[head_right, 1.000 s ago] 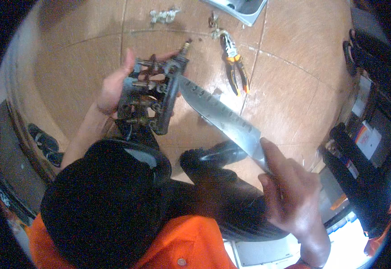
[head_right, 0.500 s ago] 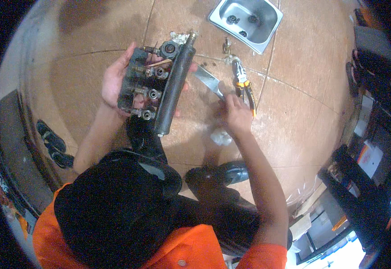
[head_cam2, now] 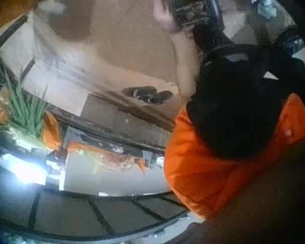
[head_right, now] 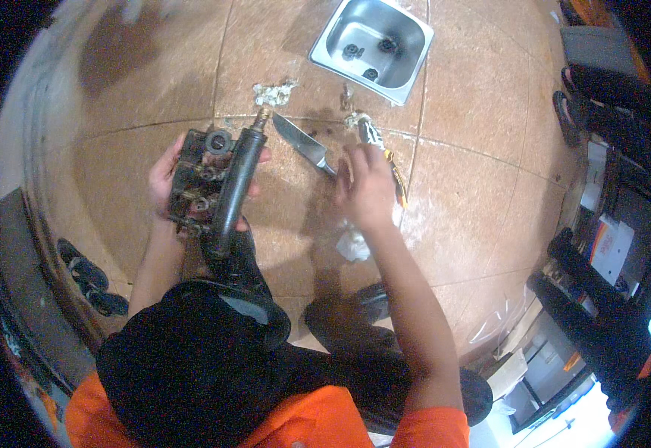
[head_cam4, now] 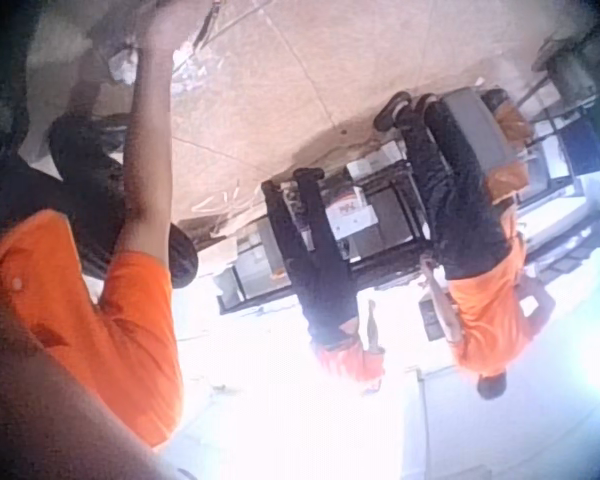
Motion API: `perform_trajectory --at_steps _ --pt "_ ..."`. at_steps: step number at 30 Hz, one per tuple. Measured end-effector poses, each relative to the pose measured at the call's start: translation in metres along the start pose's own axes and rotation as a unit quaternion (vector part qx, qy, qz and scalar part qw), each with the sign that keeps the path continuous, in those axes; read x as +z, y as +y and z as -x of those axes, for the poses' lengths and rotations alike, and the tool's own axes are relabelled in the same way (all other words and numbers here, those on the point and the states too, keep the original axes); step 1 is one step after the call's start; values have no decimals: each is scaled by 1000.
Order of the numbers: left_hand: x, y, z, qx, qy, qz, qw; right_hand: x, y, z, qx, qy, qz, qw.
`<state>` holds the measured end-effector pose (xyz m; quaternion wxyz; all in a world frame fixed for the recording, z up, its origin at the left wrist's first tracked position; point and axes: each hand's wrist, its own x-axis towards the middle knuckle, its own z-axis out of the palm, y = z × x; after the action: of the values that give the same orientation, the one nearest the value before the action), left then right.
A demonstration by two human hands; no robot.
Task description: The person sits on the floor and uses a knife to scrape debris from a mechanical component, likely a brake caliper. They then insert small cylindrical parts into the component and use a cloth to wipe the surfaces.
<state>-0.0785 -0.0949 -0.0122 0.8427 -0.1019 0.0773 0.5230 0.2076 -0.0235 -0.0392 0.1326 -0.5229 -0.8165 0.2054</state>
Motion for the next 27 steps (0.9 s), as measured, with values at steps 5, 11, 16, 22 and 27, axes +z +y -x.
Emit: perform_trajectory --at_steps 5,11,16,22,27 --pt "5 1 0 7 8 86 996 -29 15 -89 17 133 -72 988" --pt "-4 -2 -10 -30 -70 167 983 -27 47 -203 -7 -57 54 997" --pt "-14 9 -8 -21 -48 141 989 -2 53 -236 -25 -149 118 982" --pt "-10 16 -2 -6 -70 122 990 7 57 -241 -44 -173 160 971" --pt "13 18 -6 20 -58 98 993 -16 47 -224 -12 -16 59 998"
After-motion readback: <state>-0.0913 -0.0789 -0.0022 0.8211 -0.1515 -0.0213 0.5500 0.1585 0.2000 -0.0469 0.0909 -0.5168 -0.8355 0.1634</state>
